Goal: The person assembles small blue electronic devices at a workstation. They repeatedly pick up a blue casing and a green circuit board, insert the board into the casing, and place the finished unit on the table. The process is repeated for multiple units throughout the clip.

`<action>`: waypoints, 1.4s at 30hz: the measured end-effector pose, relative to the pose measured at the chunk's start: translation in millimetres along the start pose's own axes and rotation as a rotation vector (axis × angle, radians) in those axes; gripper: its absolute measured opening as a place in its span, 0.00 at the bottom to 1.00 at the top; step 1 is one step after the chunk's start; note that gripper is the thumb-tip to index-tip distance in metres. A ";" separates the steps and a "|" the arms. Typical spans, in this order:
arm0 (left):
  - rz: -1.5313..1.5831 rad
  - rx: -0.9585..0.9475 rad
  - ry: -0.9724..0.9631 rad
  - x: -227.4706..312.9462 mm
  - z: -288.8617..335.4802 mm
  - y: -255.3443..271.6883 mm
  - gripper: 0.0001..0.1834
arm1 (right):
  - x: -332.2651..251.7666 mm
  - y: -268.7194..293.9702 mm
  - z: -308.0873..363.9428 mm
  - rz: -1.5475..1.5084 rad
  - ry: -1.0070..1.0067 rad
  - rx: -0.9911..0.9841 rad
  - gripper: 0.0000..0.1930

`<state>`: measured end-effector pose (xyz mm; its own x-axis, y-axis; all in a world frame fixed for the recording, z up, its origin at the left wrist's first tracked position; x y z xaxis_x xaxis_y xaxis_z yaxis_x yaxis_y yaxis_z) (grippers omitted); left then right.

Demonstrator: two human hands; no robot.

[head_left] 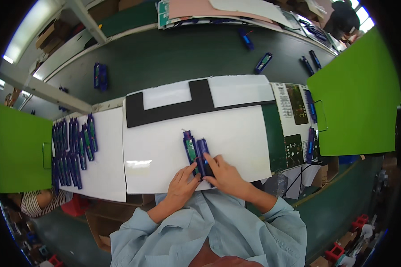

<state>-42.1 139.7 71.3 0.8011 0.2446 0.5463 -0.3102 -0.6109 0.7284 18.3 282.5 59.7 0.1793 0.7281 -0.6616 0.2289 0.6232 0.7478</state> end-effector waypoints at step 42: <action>-0.061 0.344 0.087 -109.5 -191.3 -45.5 0.23 | 319.9 233.9 -351.4 0.560 -0.636 0.729 0.37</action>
<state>-213.5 284.8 57.4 0.7617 0.3426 0.5500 -0.0610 -0.8071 0.5873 -207.0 761.5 42.3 0.8417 0.4453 -0.3053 0.4314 -0.2149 0.8762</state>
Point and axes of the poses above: each hand's wrist, its own z-axis away from the middle knuckle, its own y-axis out of the back of the hand, x = y × z, the point moved 8 cm from there along -z, towards the middle knuckle, and after that the axes turned 14 degrees about x, right-handed, at the moved point
